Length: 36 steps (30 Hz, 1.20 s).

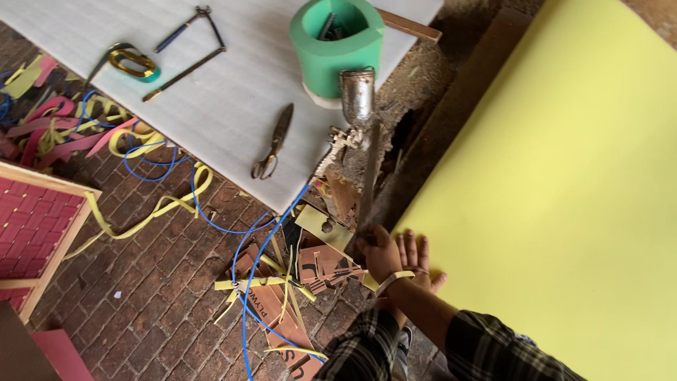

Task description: The person aligns a brown sheet on a workbench, then uses a spray gun to apply adhesive to yellow foam sheets. They place a dark fabric layer between foam pieces and press them together, repeating the process to build layered foam pads.

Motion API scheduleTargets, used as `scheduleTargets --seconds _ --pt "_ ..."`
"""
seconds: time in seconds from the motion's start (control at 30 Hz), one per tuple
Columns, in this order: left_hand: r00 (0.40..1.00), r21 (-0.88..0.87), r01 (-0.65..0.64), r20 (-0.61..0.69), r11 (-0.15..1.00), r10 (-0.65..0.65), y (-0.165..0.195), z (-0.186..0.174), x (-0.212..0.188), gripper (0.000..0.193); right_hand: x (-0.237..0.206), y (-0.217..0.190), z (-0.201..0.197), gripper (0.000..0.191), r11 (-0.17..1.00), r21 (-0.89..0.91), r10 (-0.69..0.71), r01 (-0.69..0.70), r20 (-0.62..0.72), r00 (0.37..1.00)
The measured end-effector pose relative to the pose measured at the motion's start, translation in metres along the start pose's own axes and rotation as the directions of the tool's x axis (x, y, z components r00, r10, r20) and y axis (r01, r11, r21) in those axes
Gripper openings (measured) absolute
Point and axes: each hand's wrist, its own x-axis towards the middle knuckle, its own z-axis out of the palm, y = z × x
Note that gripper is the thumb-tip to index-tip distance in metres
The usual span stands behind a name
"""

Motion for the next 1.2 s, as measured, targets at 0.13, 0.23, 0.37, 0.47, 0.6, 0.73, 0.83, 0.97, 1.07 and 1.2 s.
scheduleTargets --seconds 0.13,0.23,0.37,0.47,0.6,0.73,0.83,0.97,1.07,1.2 --pt "0.999 0.073 0.008 0.033 0.997 -0.010 -0.006 -0.007 0.003 0.108 0.030 -0.079 0.057 0.030 0.984 0.168 -0.003 -0.053 0.315 0.949" --pt "0.992 0.042 0.027 0.124 0.999 -0.032 -0.012 -0.005 0.006 0.106 0.088 -0.144 0.094 0.057 0.928 -0.055 0.360 -0.368 0.382 0.851" --pt "0.962 0.016 0.067 0.264 0.998 -0.069 -0.020 -0.006 0.015 0.105 0.082 -0.102 0.079 0.063 0.887 -0.454 0.200 0.077 0.531 0.824" --pt "0.899 -0.007 0.118 0.426 0.993 -0.104 -0.021 -0.016 0.020 0.104 0.048 -0.019 0.006 0.054 0.984 -0.181 0.120 0.003 0.666 0.736" --pt "0.769 -0.024 0.187 0.625 0.982 -0.131 -0.006 -0.036 0.014 0.103 -0.026 0.058 -0.164 0.037 0.954 0.163 0.245 -0.253 0.067 0.967" --pt "0.740 0.074 0.185 0.646 0.980 -0.188 0.017 -0.039 0.008 0.104 -0.144 0.079 -0.326 0.035 0.953 0.071 0.296 -0.295 -0.429 0.853" --pt "0.742 0.123 0.197 0.630 0.973 -0.230 0.032 -0.032 -0.007 0.102 -0.235 0.088 -0.397 0.033 0.947 0.219 0.322 -0.237 -0.599 0.733" --pt "0.855 0.135 0.216 0.451 0.967 -0.254 0.056 -0.028 -0.041 0.097 -0.356 0.112 -0.441 0.032 0.927 0.369 0.338 -0.075 -0.728 0.596" --pt "0.878 0.262 0.258 0.337 0.930 -0.338 0.110 -0.020 -0.059 0.098 -0.447 0.145 -0.466 0.032 0.898 0.439 0.382 -0.003 -0.778 0.499" --pt "0.887 0.287 -0.141 0.462 0.948 -0.008 0.243 0.005 -0.077 0.092 -0.555 0.199 -0.509 0.031 0.869 0.492 0.440 0.054 -0.818 0.370"
